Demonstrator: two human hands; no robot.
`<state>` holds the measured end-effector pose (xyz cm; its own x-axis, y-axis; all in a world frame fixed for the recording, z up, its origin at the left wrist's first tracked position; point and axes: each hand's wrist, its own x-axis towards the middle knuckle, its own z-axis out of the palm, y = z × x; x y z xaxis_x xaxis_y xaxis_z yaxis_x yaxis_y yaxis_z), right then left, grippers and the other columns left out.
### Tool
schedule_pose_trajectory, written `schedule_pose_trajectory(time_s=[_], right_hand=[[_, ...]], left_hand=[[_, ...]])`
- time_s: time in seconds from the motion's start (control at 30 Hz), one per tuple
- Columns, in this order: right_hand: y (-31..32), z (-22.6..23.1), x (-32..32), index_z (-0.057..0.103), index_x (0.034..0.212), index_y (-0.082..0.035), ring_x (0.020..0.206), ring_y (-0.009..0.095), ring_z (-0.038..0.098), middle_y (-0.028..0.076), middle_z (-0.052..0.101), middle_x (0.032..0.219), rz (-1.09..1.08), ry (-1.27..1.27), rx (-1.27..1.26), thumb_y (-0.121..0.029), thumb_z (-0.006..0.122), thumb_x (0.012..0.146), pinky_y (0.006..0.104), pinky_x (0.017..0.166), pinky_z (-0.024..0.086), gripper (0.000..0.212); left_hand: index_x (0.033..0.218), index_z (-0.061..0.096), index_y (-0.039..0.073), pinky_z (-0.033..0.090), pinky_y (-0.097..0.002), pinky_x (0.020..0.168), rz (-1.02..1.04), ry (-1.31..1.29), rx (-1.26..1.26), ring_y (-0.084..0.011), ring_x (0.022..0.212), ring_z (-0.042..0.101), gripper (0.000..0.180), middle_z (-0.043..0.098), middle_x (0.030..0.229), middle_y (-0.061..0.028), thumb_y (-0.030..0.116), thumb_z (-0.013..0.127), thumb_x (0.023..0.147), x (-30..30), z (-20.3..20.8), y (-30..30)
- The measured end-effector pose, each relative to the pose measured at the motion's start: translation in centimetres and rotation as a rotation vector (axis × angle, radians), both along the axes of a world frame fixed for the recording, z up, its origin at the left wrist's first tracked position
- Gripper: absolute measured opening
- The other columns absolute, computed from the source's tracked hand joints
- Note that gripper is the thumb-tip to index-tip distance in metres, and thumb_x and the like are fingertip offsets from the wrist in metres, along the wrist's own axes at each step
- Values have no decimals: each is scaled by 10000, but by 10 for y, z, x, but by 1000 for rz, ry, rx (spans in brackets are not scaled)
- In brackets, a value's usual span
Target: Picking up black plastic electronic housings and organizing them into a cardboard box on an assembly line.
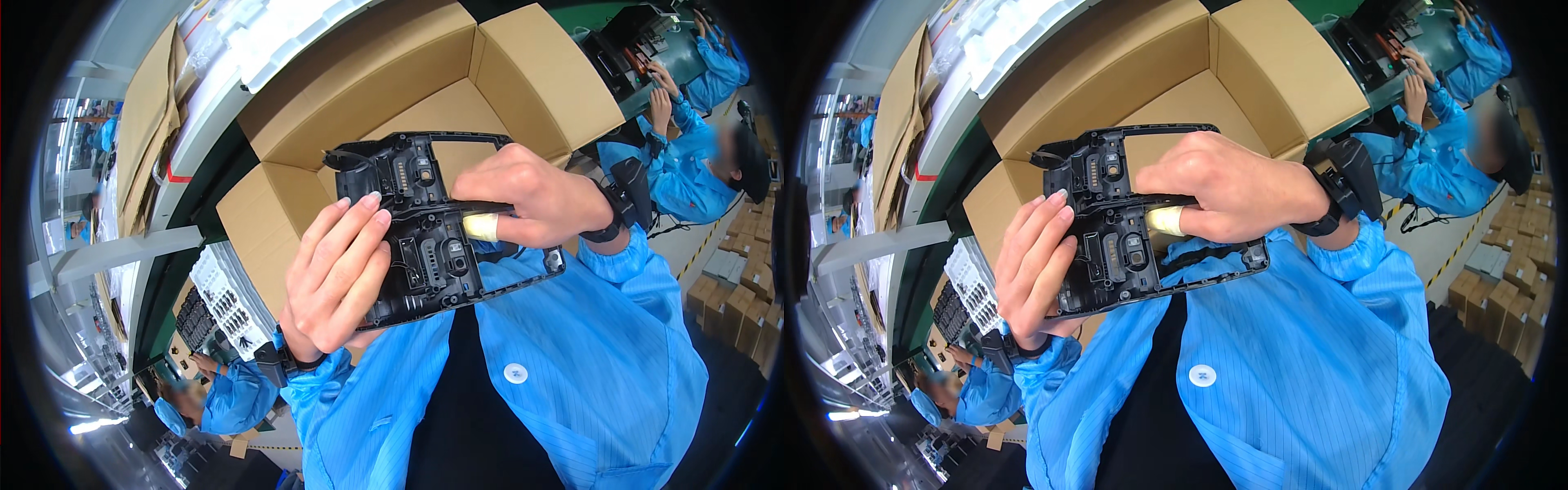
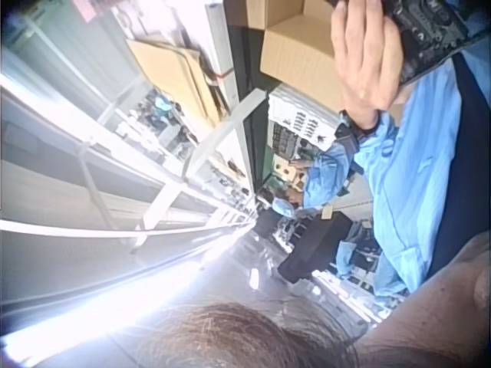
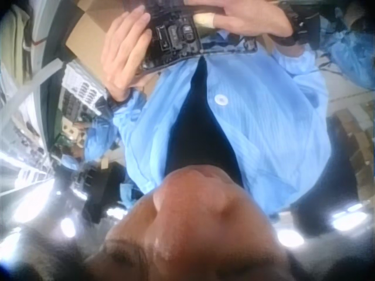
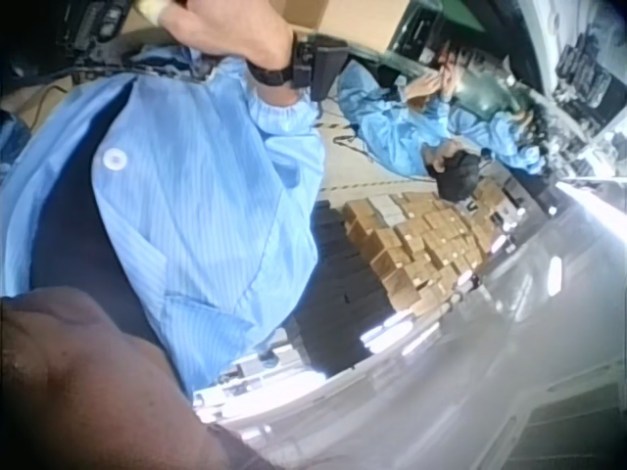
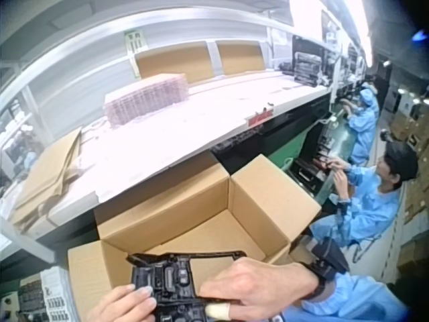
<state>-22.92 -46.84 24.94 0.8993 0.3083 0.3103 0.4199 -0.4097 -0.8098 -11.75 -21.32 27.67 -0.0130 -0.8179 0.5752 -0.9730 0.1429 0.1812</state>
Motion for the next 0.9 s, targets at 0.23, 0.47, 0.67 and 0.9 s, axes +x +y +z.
schedule_pose_trajectory(time_s=[0.23, 0.47, 0.67, 0.9], right_hand=[[1, 2, 1, 605, 903, 43, 688, 404, 621, 226, 595, 710, -3, -28, 4, -101, 656, 799, 470, 612, 473, 185], [0, 1, 0, 619, 925, 48, 700, 403, 631, 234, 616, 740, 11, -4, 40, -105, 660, 809, 455, 623, 486, 196], [-2, -8, 0, 612, 915, 51, 629, 358, 599, 183, 581, 712, 53, -51, 98, -167, 671, 863, 418, 573, 459, 232], [-2, -5, -4, 617, 919, 56, 633, 356, 601, 181, 584, 708, 64, -22, 117, -180, 680, 854, 413, 576, 460, 253]], left_hand=[[922, 655, -137, 541, -567, 923, 4, 19, -7, -455, 1076, 674, 302, 682, 1061, -307, 132, 614, 792, 0, 2, 0], [931, 661, -121, 544, -563, 925, 17, 21, 5, -440, 1097, 667, 291, 684, 1084, -284, 49, 665, 694, -2, 1, -1], [968, 659, -111, 540, -563, 939, 16, 55, -11, -437, 1117, 658, 306, 679, 1113, -275, 59, 670, 714, -4, 1, -1], [998, 660, -91, 532, -569, 954, 18, 83, 11, -438, 1143, 645, 310, 671, 1150, -268, 70, 677, 734, -9, 4, 0]])
